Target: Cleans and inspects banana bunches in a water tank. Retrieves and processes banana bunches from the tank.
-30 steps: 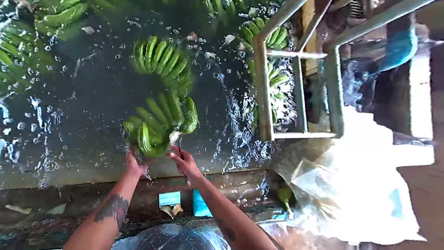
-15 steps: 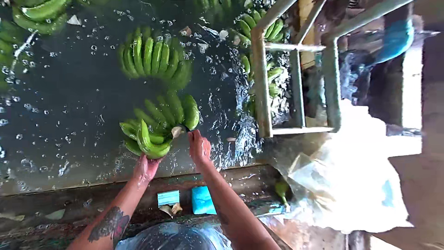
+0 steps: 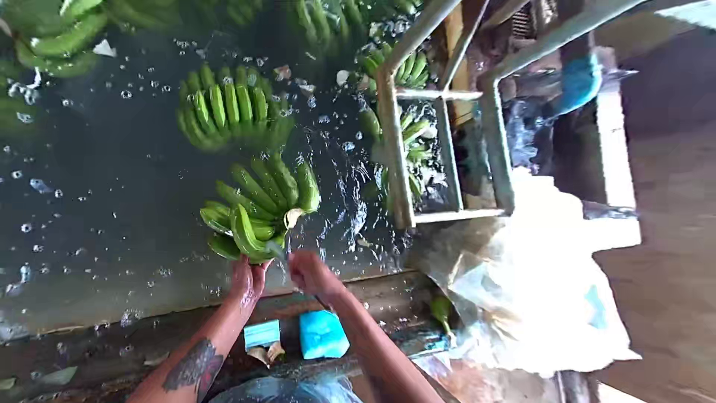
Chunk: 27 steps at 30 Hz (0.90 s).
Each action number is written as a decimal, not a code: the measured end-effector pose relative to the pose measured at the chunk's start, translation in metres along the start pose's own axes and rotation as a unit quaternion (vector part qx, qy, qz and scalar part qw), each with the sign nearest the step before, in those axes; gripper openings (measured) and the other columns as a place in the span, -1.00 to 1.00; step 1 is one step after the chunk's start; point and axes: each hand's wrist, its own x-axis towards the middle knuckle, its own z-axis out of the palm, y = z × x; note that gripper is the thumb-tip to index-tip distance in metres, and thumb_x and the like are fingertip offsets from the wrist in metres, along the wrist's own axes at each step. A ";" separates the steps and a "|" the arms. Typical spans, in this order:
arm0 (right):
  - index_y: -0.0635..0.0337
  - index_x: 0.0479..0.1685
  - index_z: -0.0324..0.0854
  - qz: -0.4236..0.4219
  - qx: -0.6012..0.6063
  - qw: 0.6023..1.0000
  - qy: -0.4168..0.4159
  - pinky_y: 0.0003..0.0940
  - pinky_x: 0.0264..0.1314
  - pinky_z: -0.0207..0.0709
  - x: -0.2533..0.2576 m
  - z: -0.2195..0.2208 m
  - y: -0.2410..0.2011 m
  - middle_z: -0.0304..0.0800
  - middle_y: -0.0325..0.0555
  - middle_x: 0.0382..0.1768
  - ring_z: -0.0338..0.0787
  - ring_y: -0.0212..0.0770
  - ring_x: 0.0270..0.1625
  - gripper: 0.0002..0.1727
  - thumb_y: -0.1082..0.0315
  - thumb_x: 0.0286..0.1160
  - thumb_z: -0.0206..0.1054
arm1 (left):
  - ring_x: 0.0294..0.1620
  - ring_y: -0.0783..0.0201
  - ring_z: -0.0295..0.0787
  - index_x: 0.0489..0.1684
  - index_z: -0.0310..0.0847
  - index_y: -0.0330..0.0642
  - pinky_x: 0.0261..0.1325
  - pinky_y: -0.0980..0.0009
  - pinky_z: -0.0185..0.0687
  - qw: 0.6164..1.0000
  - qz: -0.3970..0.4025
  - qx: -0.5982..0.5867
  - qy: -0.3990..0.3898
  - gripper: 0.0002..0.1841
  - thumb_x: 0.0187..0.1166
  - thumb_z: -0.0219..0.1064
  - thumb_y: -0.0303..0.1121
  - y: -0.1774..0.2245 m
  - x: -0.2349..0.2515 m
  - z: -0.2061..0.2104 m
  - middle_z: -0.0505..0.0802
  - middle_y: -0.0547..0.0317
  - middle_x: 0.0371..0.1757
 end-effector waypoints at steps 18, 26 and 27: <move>0.27 -0.19 0.61 -0.092 -0.054 0.994 0.007 -0.47 -0.40 0.49 -0.023 -0.047 0.024 0.57 -0.31 -0.50 0.53 -0.46 -0.51 -0.72 0.19 0.67 0.23 | 0.03 0.03 0.80 0.55 0.27 -0.20 0.05 0.09 0.78 0.960 -0.145 0.230 -0.073 -0.43 0.91 -0.39 0.02 0.075 0.005 -0.035 0.75 -0.12 0.15; -0.08 0.77 0.32 0.004 -0.501 0.862 -0.073 0.48 0.37 0.48 0.083 -0.002 -0.024 0.44 0.31 0.62 0.66 0.44 0.39 -0.16 0.00 0.43 0.52 | 0.61 -0.21 0.42 0.85 -0.04 -0.14 0.51 -0.20 0.45 0.957 -0.023 0.290 -0.012 -0.09 0.70 -0.21 0.41 0.159 0.096 0.047 0.39 -0.32 0.69; -0.01 0.75 0.34 0.027 -0.489 0.869 -0.067 0.46 0.39 0.48 0.091 0.003 -0.022 0.56 0.34 0.51 0.67 0.42 0.40 -0.20 0.05 0.45 0.47 | 0.70 -0.20 0.30 0.86 -0.04 -0.10 0.58 -0.24 0.36 0.968 0.010 0.248 0.034 -0.09 0.68 -0.05 0.39 0.165 0.113 0.059 0.29 -0.26 0.76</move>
